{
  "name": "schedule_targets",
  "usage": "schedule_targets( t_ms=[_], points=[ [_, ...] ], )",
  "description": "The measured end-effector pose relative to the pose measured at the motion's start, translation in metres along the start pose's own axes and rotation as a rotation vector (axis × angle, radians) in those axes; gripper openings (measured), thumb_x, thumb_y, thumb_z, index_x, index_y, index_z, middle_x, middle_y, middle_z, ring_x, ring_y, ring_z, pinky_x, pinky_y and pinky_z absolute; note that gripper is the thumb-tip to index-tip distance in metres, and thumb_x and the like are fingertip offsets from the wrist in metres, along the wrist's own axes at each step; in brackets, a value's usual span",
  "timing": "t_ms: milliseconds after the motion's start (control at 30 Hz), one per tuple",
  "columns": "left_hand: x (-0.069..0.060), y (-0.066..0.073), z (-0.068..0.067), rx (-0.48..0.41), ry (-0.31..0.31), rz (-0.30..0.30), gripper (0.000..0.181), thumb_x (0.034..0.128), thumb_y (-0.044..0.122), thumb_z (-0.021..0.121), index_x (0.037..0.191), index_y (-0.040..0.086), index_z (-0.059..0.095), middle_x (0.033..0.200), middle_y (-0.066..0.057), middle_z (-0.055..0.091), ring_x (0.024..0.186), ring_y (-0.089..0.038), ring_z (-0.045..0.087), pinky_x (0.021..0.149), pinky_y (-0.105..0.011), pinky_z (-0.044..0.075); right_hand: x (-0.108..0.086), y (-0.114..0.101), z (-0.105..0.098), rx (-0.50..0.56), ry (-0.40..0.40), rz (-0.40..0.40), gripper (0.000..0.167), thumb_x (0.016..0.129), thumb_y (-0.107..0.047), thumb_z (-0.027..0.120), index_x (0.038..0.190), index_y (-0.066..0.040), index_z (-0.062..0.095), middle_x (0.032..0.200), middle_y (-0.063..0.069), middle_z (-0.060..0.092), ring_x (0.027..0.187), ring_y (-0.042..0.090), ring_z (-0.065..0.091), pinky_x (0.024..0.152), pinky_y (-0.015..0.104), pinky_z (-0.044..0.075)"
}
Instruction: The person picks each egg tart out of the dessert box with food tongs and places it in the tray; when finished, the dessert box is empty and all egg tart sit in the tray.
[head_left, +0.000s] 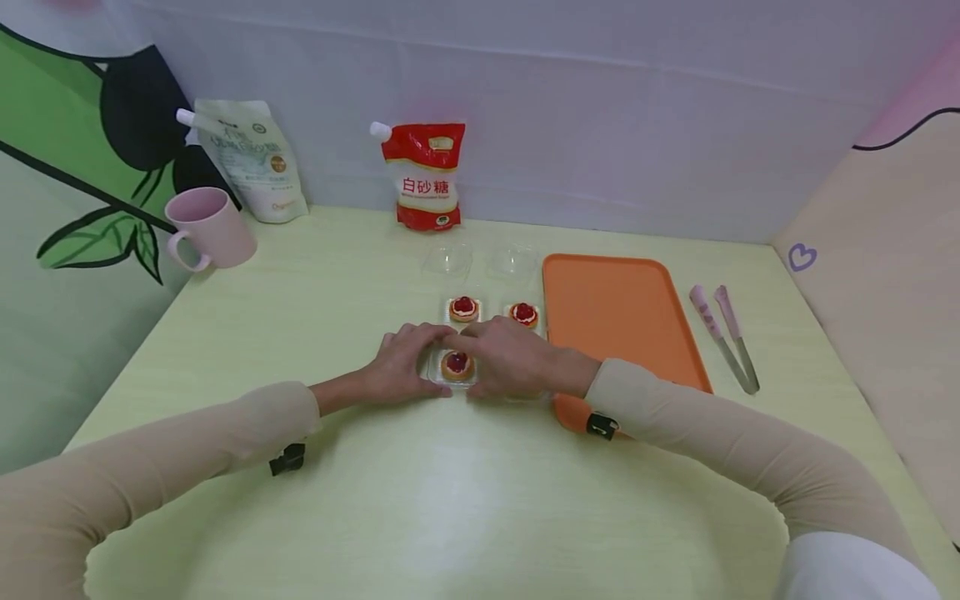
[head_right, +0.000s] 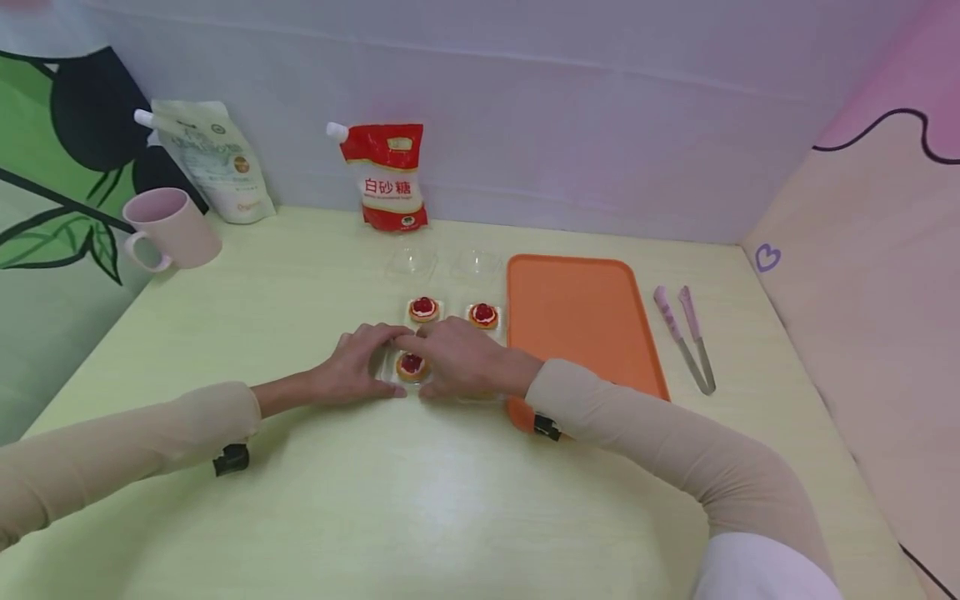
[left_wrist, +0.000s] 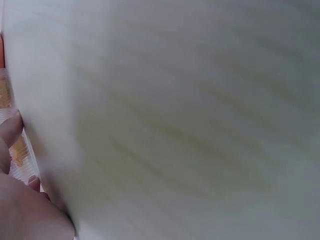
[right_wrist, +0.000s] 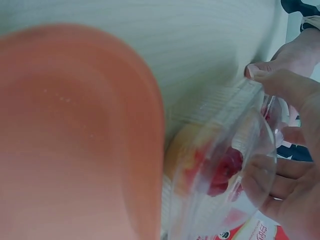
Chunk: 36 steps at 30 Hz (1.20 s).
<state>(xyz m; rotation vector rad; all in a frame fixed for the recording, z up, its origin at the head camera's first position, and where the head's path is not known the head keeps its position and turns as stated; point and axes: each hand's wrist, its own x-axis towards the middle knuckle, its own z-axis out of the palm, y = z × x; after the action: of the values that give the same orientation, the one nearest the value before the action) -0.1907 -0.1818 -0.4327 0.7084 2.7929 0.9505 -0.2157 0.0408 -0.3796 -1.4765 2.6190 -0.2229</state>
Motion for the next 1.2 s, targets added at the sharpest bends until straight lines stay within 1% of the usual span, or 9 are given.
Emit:
schedule_targets(
  t_ms=[167,367,600,667,833,900,1000,1133,1200],
  points=[
    [-0.001,0.0,0.0,0.002,-0.004,-0.008,0.081,0.0745,0.034,0.088,0.142,0.014,0.047,0.137,-0.005,0.056,0.12,-0.026,0.044,0.09,-0.04,0.028,0.001,0.0,-0.001,0.005,-0.003,-0.01,0.075,0.08,-0.041,0.082,0.145,-0.018,0.052,0.134,0.005,0.065,0.11,0.024,0.067,0.091,0.036,0.053],
    [-0.002,0.0,0.0,-0.006,-0.006,-0.014,0.082,0.0741,0.033,0.088,0.142,0.014,0.047,0.137,-0.006,0.056,0.12,-0.026,0.044,0.09,-0.041,0.028,0.002,0.003,-0.002,0.013,0.0,-0.046,0.072,0.081,-0.04,0.082,0.143,-0.017,0.053,0.132,0.004,0.067,0.106,0.022,0.069,0.087,0.035,0.054],
    [-0.002,-0.002,0.0,-0.018,0.008,-0.005,0.081,0.0734,0.032,0.089,0.14,0.012,0.048,0.134,-0.006,0.057,0.118,-0.026,0.045,0.089,-0.04,0.027,0.005,0.011,-0.005,0.075,-0.007,-0.073,0.07,0.083,-0.036,0.08,0.144,-0.015,0.054,0.134,0.001,0.066,0.107,0.018,0.068,0.091,0.032,0.054],
    [-0.002,-0.002,0.0,-0.02,0.011,-0.005,0.081,0.073,0.031,0.089,0.14,0.011,0.049,0.131,-0.006,0.058,0.118,-0.026,0.045,0.088,-0.04,0.027,0.006,0.013,-0.006,0.103,-0.01,-0.074,0.07,0.083,-0.035,0.08,0.144,-0.015,0.054,0.133,0.0,0.067,0.099,0.016,0.067,0.087,0.03,0.054],
    [-0.002,0.0,-0.001,-0.031,0.004,-0.016,0.082,0.072,0.03,0.09,0.14,0.012,0.048,0.125,-0.005,0.059,0.118,-0.025,0.045,0.088,-0.04,0.026,0.007,0.016,-0.011,0.16,-0.033,-0.067,0.072,0.083,-0.04,0.079,0.146,-0.018,0.052,0.135,0.0,0.066,0.088,0.017,0.062,0.082,0.029,0.052],
    [-0.002,0.001,-0.001,-0.032,0.0,-0.02,0.083,0.072,0.03,0.09,0.141,0.012,0.047,0.126,-0.005,0.059,0.118,-0.026,0.045,0.088,-0.039,0.026,0.008,0.017,-0.012,0.171,-0.04,-0.061,0.071,0.084,-0.043,0.079,0.146,-0.02,0.052,0.136,-0.001,0.065,0.093,0.015,0.063,0.085,0.03,0.051],
    [-0.001,0.002,-0.001,-0.032,-0.003,-0.024,0.085,0.0721,0.03,0.09,0.143,0.013,0.046,0.128,-0.006,0.058,0.119,-0.026,0.045,0.088,-0.039,0.026,0.009,0.017,-0.014,0.189,-0.055,-0.04,0.07,0.084,-0.045,0.078,0.145,-0.023,0.052,0.135,-0.002,0.066,0.095,0.016,0.063,0.087,0.032,0.05],
    [-0.001,0.002,-0.002,-0.028,-0.002,-0.021,0.087,0.0724,0.031,0.09,0.145,0.014,0.045,0.13,-0.005,0.057,0.12,-0.026,0.045,0.089,-0.04,0.027,0.008,0.017,-0.015,0.226,-0.099,0.025,0.073,0.083,-0.048,0.078,0.146,-0.023,0.049,0.131,0.0,0.067,0.102,0.018,0.064,0.09,0.035,0.051],
    [0.0,0.002,-0.002,-0.026,0.001,-0.017,0.087,0.0722,0.031,0.09,0.145,0.014,0.045,0.131,-0.005,0.057,0.12,-0.026,0.045,0.088,-0.039,0.027,0.007,0.018,-0.016,0.252,-0.12,0.057,0.074,0.083,-0.047,0.078,0.146,-0.022,0.048,0.132,0.001,0.066,0.111,0.018,0.064,0.095,0.036,0.051]
  ],
)
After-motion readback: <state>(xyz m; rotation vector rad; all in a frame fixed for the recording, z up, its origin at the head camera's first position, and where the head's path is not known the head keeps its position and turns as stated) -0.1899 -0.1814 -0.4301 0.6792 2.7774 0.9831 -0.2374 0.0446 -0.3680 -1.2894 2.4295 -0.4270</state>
